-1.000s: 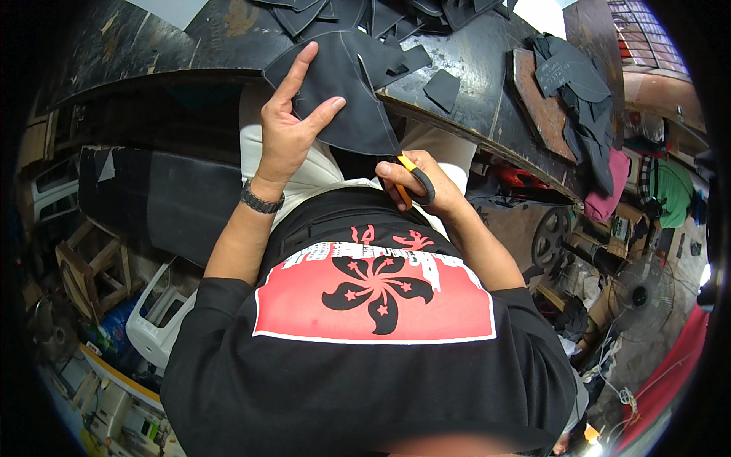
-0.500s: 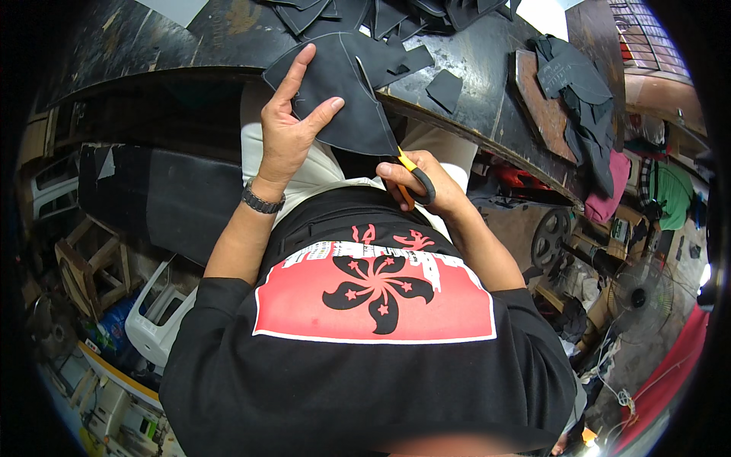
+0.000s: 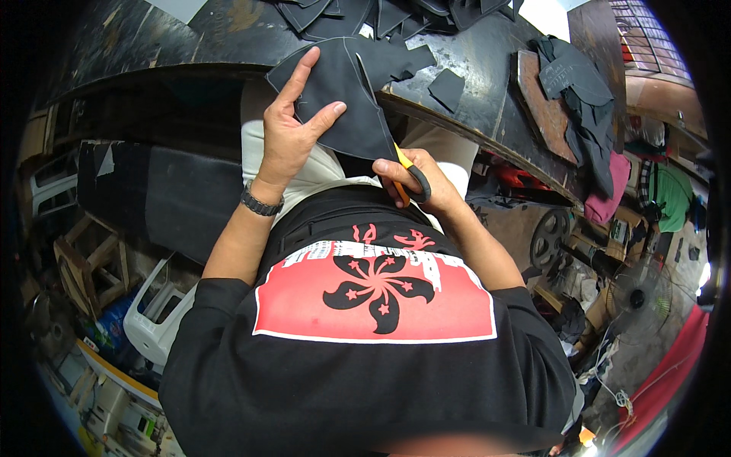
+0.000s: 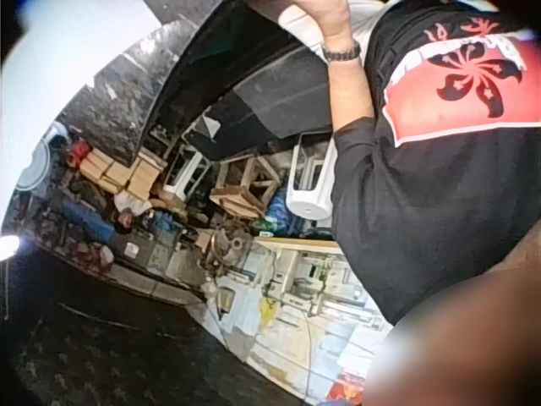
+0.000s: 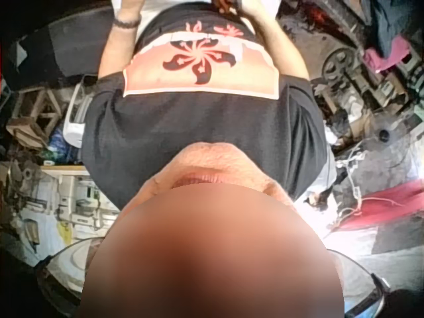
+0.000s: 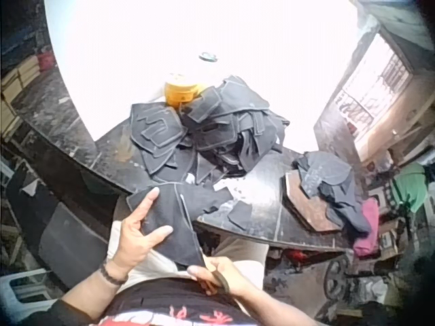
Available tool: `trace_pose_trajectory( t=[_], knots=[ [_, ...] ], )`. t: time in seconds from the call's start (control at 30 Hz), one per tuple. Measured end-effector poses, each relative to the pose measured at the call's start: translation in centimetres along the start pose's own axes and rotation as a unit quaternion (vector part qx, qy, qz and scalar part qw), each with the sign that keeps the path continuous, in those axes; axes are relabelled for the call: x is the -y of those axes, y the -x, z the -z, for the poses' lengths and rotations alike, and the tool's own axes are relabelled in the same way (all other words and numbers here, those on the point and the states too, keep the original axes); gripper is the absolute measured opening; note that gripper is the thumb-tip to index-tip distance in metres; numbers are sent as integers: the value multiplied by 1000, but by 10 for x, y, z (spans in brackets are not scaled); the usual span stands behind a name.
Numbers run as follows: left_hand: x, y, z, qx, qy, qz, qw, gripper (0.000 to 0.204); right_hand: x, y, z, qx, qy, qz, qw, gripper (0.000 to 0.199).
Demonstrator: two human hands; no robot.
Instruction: The person uses shears to cut black fabric pieces along marked lines on a worktable. They repeatedly pick up fabric pieces, align the shears, and trim the edges, placing finished pieces aside on the table.
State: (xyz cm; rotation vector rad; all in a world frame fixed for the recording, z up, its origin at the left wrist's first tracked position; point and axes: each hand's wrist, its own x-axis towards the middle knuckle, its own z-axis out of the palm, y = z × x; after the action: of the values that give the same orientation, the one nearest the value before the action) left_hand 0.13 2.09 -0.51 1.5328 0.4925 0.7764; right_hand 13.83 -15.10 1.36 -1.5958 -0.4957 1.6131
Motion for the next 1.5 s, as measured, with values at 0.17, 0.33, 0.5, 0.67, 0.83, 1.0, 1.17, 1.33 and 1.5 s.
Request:
trace_pose_trajectory(
  t=[0.17,0.33,0.5,0.67,0.83,1.0,1.17,1.33,1.5],
  knots=[
    [1,2,1,-8,-13,-16,1000,70,-2,2,-4,-7,4,2,1000,36],
    [2,2,1,-3,-29,-26,999,69,-1,3,-5,-18,19,0,1000,35],
    [2,1,1,1,-26,-24,999,69,1,4,-7,-31,31,-5,999,35],
    [2,1,0,0,-21,-26,999,69,4,7,-9,-46,37,-3,998,36],
    [-2,1,-1,7,14,-2,1000,69,5,5,-5,-36,27,-21,999,34],
    [-4,6,-8,21,41,9,999,70,1,-4,1,-26,-10,25,999,38],
    [-2,9,-8,18,23,5,1000,71,-3,-6,1,-24,-7,29,999,36],
    [0,10,-7,17,32,25,999,71,-3,-5,-1,-35,-7,30,999,38],
    [0,9,-6,17,11,20,1000,71,1,-4,0,-39,13,17,999,37]
  ],
)
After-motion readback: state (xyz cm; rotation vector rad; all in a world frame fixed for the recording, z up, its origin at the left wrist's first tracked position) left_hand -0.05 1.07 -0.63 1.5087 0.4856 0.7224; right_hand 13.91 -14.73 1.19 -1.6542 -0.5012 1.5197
